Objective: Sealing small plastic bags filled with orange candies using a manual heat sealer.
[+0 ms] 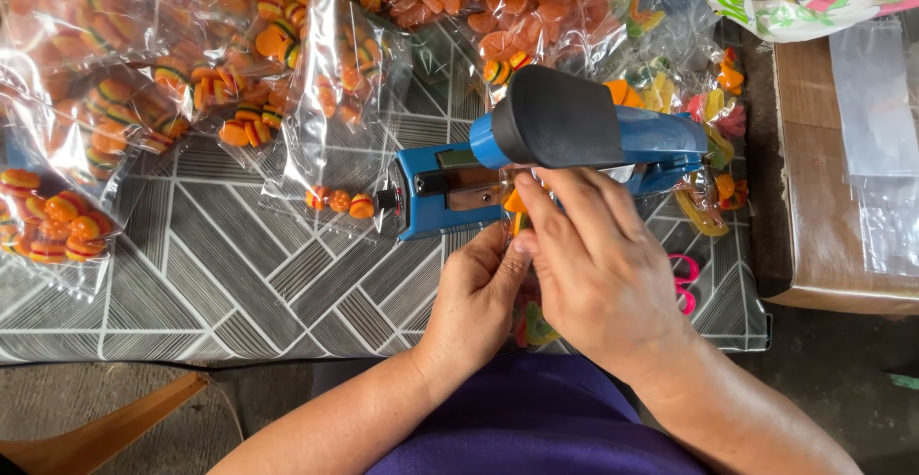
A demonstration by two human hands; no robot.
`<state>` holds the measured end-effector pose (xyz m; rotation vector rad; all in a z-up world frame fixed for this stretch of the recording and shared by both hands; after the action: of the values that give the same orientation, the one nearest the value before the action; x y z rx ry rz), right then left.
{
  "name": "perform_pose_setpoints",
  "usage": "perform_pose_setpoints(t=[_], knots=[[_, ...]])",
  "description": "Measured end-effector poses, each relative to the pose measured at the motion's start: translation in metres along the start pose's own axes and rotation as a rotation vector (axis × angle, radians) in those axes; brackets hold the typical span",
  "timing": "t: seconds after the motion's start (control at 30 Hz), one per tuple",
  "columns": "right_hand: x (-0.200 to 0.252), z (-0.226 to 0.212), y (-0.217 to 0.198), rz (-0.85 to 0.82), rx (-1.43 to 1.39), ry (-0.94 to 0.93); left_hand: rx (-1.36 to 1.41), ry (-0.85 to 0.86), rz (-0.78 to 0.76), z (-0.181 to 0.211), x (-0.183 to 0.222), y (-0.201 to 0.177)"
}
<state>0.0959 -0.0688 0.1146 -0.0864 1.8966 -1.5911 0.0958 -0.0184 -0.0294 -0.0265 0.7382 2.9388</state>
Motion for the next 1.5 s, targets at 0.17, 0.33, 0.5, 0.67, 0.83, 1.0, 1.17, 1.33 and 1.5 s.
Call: perform_pose_setpoints(t=[0.17,0.33,0.5,0.67,0.83,1.0,1.17,1.33,1.5], knots=[[0.002,0.009,0.031,-0.192,-0.004,0.036,-0.007,0.023,-0.007,0.0,0.002,-0.002],[-0.009,0.005,0.029,-0.217,-0.104,0.011,-0.081,-0.03,-0.053,0.001,0.002,0.001],[-0.012,0.003,0.031,-0.211,-0.086,0.011,-0.17,0.007,-0.078,0.008,0.001,-0.001],[-0.007,0.01,0.043,-0.233,-0.084,0.053,-0.188,-0.016,-0.074,0.004,0.002,-0.005],[-0.008,0.008,0.044,-0.225,-0.014,0.039,-0.19,-0.01,-0.088,0.011,0.001,-0.004],[-0.008,0.011,0.044,-0.252,-0.069,0.048,-0.221,0.042,-0.08,0.009,-0.001,-0.005],[-0.01,-0.01,-0.005,-0.093,-0.168,-0.077,-0.14,-0.048,-0.036,0.008,0.002,-0.005],[-0.012,0.014,-0.082,0.258,-0.305,-0.079,0.247,-0.172,-0.023,-0.008,0.008,0.009],[-0.096,0.021,-0.045,-0.055,-0.39,-0.154,0.26,-0.219,-0.002,-0.022,0.01,0.014]])
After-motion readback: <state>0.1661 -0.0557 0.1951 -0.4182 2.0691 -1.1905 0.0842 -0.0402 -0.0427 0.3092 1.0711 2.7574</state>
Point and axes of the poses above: each hand's wrist, its own x-axis away from the middle knuckle, its own y-axis out of the palm, z = x × y, the point moved 9 cm from there along -x, towards the middle knuckle, and after that the axes turned 12 degrees about y, right-handed, at the moved point
